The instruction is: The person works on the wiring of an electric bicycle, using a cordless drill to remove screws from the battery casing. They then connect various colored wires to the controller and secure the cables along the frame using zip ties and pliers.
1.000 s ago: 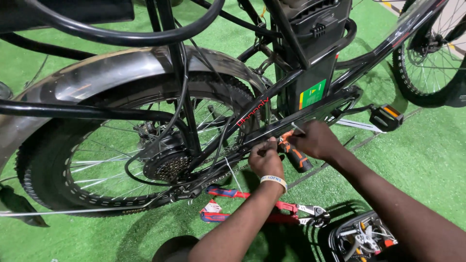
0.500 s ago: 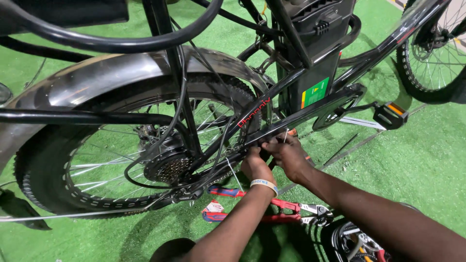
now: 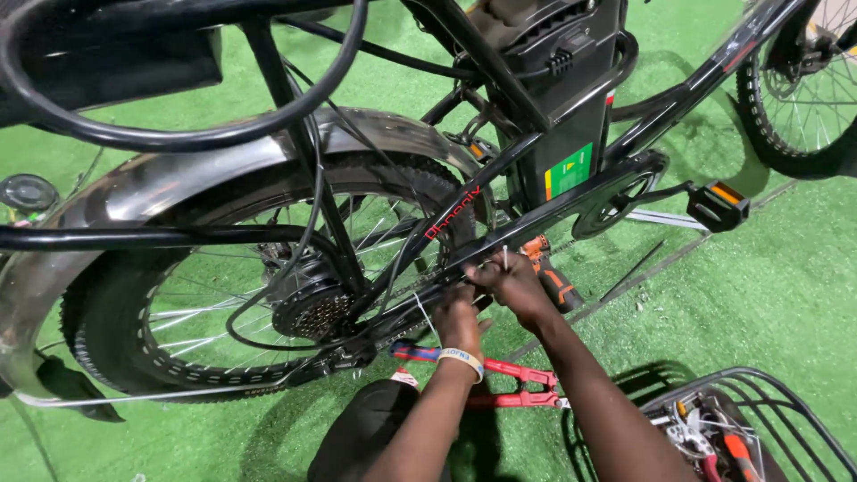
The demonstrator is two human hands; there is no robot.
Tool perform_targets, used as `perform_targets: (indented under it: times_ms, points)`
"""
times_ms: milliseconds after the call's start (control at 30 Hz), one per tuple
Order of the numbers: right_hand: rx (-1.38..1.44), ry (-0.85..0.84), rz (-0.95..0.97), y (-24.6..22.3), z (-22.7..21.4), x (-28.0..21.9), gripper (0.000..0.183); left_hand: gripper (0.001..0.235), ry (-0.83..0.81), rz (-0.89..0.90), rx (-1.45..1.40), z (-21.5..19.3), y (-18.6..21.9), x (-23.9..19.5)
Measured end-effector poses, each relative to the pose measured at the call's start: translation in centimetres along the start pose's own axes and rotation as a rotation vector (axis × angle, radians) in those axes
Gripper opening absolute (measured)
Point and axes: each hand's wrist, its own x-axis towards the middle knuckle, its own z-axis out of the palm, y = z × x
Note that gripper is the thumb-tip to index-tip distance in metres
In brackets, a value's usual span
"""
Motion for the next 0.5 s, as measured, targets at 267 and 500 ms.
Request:
perform_targets:
  times_ms: [267,500]
  points:
    - [-0.611,0.209,0.076,8.1,-7.3,-2.2,0.022,0.039,0.070,-0.102,0.082,2.3,-7.0,5.4]
    - [-0.762,0.228,0.484,22.5,-8.5,-4.2,0.064,0.029,-0.021,-0.024,0.486,0.9,-6.9,6.6]
